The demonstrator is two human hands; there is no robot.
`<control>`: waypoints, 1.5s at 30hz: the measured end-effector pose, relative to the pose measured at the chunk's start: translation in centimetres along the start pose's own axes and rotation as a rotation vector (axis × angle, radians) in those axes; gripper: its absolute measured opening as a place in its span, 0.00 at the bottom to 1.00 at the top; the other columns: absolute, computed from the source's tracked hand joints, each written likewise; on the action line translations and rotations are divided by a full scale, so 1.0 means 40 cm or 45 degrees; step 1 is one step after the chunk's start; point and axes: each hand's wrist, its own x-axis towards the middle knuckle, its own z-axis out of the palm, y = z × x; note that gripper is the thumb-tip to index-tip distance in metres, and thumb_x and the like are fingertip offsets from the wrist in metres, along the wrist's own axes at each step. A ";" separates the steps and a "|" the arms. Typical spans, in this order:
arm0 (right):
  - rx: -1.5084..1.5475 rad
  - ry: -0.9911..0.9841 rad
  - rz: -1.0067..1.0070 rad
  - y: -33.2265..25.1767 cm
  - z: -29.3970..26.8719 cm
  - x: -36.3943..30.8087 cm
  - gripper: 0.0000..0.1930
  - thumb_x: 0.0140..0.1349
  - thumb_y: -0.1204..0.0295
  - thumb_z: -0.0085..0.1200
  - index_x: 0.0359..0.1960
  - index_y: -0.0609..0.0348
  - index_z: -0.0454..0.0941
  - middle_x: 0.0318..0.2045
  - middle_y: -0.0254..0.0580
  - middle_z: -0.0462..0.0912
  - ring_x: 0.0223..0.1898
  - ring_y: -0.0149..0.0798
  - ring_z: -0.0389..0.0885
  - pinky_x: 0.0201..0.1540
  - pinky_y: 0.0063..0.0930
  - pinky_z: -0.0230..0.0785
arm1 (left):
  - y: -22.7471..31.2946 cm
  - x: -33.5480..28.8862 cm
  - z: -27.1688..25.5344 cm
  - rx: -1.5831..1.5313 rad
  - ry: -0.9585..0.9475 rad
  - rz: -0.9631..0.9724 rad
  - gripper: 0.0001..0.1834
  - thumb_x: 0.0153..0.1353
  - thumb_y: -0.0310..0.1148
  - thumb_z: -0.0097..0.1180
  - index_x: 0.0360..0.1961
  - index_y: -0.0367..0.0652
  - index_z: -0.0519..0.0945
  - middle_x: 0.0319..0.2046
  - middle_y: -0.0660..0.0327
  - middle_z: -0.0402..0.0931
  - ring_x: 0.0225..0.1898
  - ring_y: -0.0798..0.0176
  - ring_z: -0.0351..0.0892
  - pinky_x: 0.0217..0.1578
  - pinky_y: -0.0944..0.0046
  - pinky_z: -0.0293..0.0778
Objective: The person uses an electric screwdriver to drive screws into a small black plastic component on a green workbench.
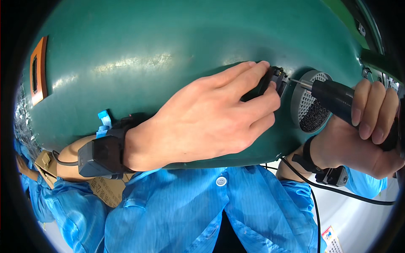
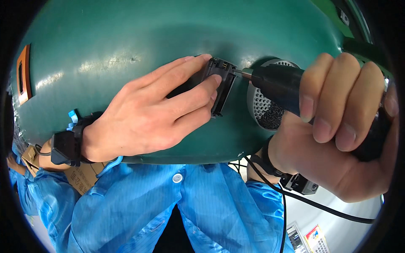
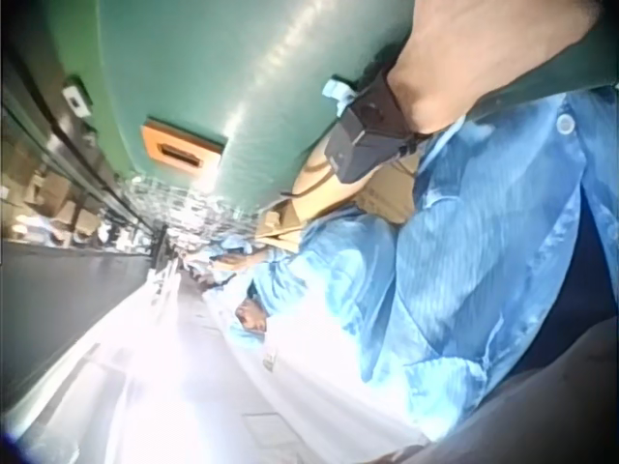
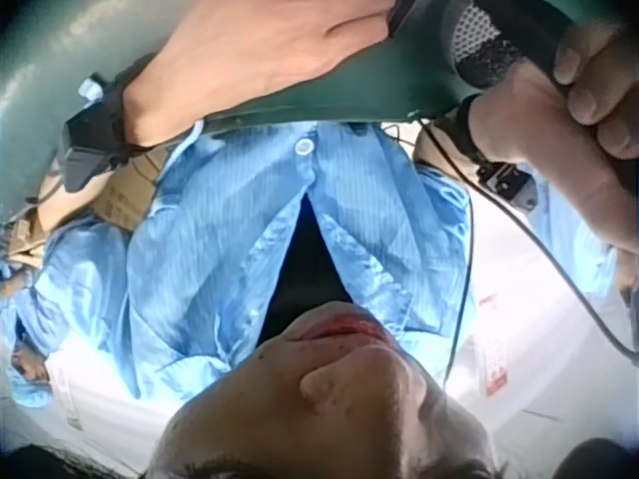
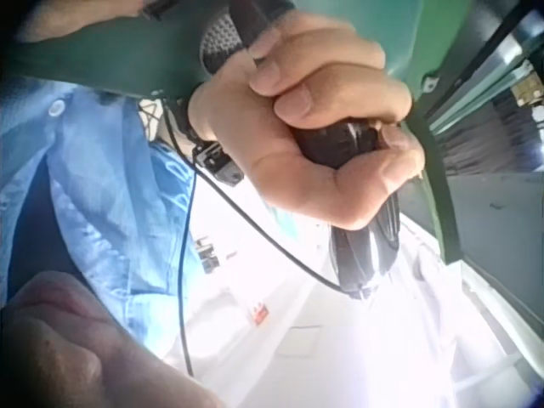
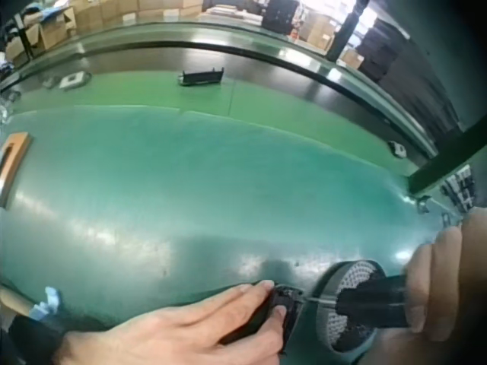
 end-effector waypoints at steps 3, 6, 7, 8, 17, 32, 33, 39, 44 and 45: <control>-0.035 -0.018 0.025 0.010 0.005 -0.006 0.17 0.74 0.58 0.39 0.43 0.59 0.73 0.15 0.38 0.67 0.08 0.35 0.60 0.08 0.31 0.57 | 0.000 0.000 -0.001 -0.004 -0.019 -0.001 0.09 0.46 0.30 0.63 0.30 0.41 0.83 0.51 0.59 0.81 0.59 0.47 0.80 0.58 0.54 0.83; -0.052 -0.027 0.032 0.018 0.005 -0.012 0.17 0.74 0.58 0.39 0.43 0.60 0.73 0.15 0.39 0.67 0.08 0.35 0.60 0.08 0.30 0.57 | 0.002 -0.001 0.005 0.022 -0.016 0.003 0.09 0.46 0.31 0.63 0.30 0.41 0.83 0.51 0.59 0.81 0.59 0.48 0.80 0.58 0.54 0.83; -0.053 -0.030 0.032 0.017 0.007 -0.012 0.17 0.74 0.58 0.39 0.44 0.60 0.73 0.15 0.39 0.67 0.08 0.35 0.60 0.08 0.30 0.57 | 0.002 -0.001 0.005 0.030 -0.012 0.002 0.09 0.46 0.31 0.63 0.30 0.41 0.83 0.51 0.60 0.81 0.60 0.48 0.80 0.58 0.55 0.83; -0.059 -0.034 0.035 0.017 0.008 -0.011 0.17 0.74 0.58 0.39 0.44 0.60 0.73 0.15 0.39 0.67 0.08 0.35 0.60 0.08 0.30 0.57 | 0.003 0.000 0.005 0.038 -0.009 0.001 0.09 0.46 0.31 0.63 0.30 0.41 0.83 0.51 0.60 0.81 0.60 0.48 0.80 0.58 0.55 0.83; -0.070 -0.058 0.035 0.018 0.010 -0.014 0.17 0.74 0.59 0.38 0.45 0.61 0.74 0.15 0.39 0.67 0.08 0.36 0.60 0.08 0.30 0.57 | 0.006 0.001 0.010 0.043 0.032 -0.002 0.09 0.45 0.31 0.63 0.29 0.41 0.83 0.50 0.60 0.81 0.59 0.48 0.80 0.58 0.55 0.83; -0.083 -0.112 0.031 0.045 0.022 -0.025 0.18 0.75 0.60 0.38 0.47 0.62 0.74 0.15 0.40 0.68 0.08 0.36 0.61 0.08 0.29 0.56 | 0.009 -0.008 0.018 0.052 0.027 -0.029 0.07 0.45 0.33 0.60 0.27 0.43 0.81 0.48 0.61 0.81 0.58 0.48 0.81 0.55 0.57 0.84; -0.096 -0.106 0.028 0.041 0.020 -0.026 0.18 0.75 0.60 0.38 0.47 0.62 0.74 0.15 0.40 0.68 0.08 0.36 0.61 0.08 0.29 0.56 | 0.006 -0.006 0.021 0.046 0.038 -0.021 0.07 0.45 0.32 0.60 0.27 0.43 0.81 0.48 0.61 0.81 0.59 0.48 0.81 0.54 0.58 0.84; -0.176 -0.165 -0.098 -0.038 -0.032 0.025 0.18 0.75 0.60 0.38 0.48 0.63 0.74 0.15 0.40 0.68 0.08 0.36 0.61 0.08 0.29 0.56 | -0.001 -0.003 0.007 0.047 0.012 0.017 0.07 0.49 0.29 0.64 0.30 0.41 0.83 0.51 0.61 0.81 0.59 0.47 0.81 0.52 0.58 0.85; -0.164 -0.145 -0.154 -0.109 -0.101 0.034 0.18 0.75 0.61 0.38 0.46 0.63 0.74 0.15 0.40 0.69 0.08 0.36 0.61 0.07 0.28 0.56 | -0.001 0.009 -0.018 -0.017 -0.064 -0.017 0.12 0.50 0.29 0.68 0.36 0.37 0.84 0.52 0.57 0.81 0.58 0.43 0.81 0.49 0.54 0.87; -0.202 -0.079 -0.144 -0.103 -0.094 0.022 0.18 0.75 0.61 0.38 0.46 0.63 0.74 0.15 0.40 0.69 0.08 0.36 0.61 0.07 0.28 0.56 | -0.002 0.011 -0.020 -0.015 -0.079 0.018 0.12 0.49 0.29 0.69 0.36 0.37 0.84 0.52 0.56 0.81 0.58 0.43 0.81 0.49 0.53 0.87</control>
